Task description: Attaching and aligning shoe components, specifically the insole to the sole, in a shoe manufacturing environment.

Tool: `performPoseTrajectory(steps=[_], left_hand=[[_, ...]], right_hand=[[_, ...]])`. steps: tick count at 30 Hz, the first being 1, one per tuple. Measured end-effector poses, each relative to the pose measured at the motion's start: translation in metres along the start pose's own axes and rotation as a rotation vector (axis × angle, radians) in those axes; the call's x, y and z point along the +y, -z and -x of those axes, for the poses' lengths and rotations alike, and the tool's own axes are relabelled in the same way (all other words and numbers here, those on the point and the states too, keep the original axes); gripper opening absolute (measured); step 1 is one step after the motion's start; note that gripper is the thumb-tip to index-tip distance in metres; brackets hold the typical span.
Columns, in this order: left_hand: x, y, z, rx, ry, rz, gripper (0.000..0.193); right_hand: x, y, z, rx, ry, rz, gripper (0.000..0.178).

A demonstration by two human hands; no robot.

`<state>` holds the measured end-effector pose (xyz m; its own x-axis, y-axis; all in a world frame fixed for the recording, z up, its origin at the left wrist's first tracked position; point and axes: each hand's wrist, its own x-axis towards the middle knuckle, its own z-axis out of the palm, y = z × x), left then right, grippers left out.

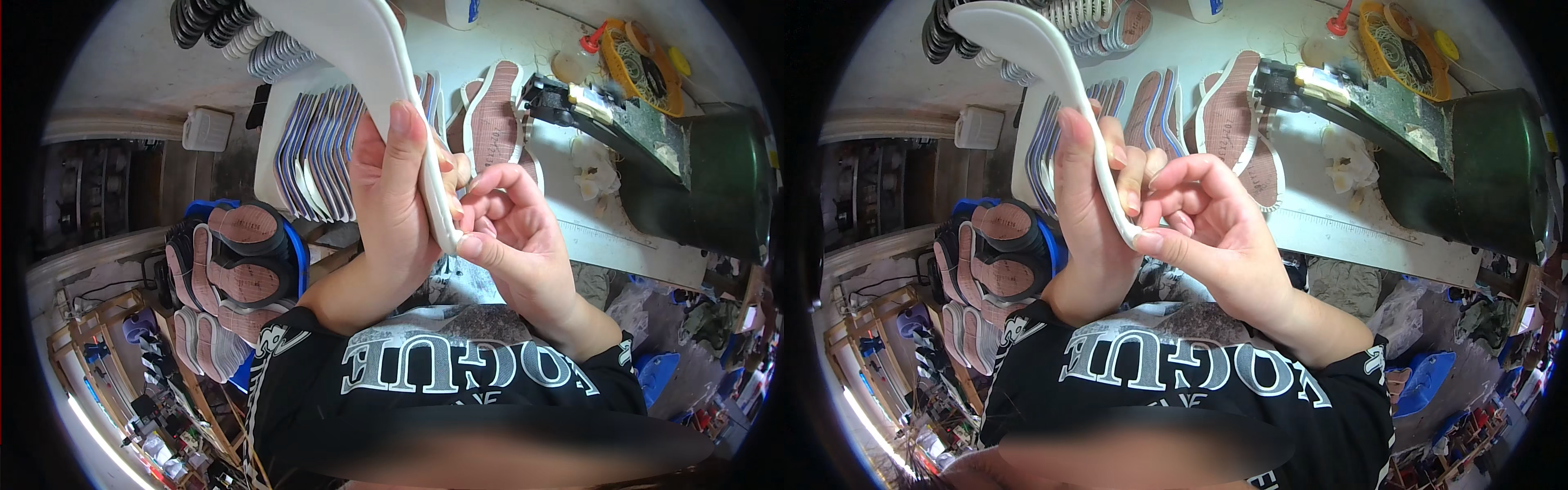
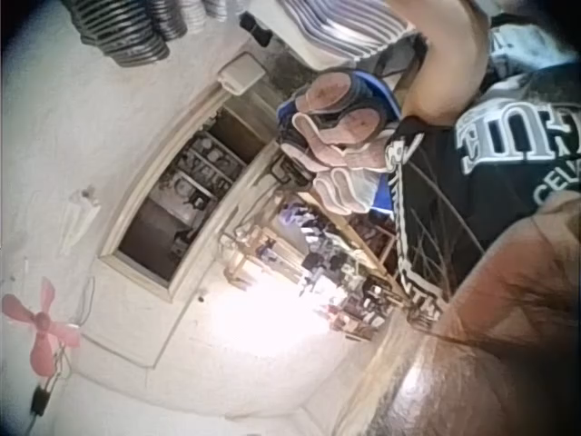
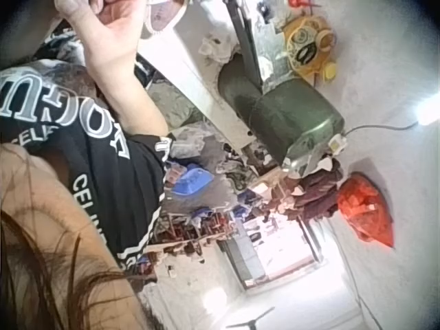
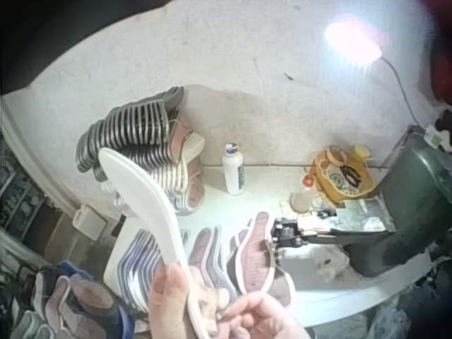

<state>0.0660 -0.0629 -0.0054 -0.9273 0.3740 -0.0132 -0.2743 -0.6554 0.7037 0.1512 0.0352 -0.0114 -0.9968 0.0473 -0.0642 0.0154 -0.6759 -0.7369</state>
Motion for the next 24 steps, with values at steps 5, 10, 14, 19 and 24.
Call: performPoseTrajectory(steps=[5, 10, 14, 19, 24], left_hand=[[0.002, 0.001, 0.003, -0.022, 0.027, 0.019, 0.036], [0.001, -0.001, 0.009, 0.009, 0.022, 0.016, 0.035], [-0.002, 0.003, 0.01, -0.008, -0.125, -0.035, 0.032], [-0.006, 0.004, 0.006, -0.039, -0.222, -0.03, 0.029], [-0.007, 0.004, 0.004, -0.131, -0.203, 0.112, 0.029]], right_hand=[[-0.006, -0.002, 0.002, -0.049, -0.112, -0.103, 0.029], [-0.008, 0.0, 0.001, -0.067, -0.209, -0.156, 0.026], [-0.007, -0.002, 0.002, -0.08, -0.297, -0.223, 0.027], [-0.004, 0.002, -0.003, -0.045, -0.297, -0.215, 0.033], [0.004, 0.006, -0.013, -0.042, -0.339, -0.152, 0.046]])
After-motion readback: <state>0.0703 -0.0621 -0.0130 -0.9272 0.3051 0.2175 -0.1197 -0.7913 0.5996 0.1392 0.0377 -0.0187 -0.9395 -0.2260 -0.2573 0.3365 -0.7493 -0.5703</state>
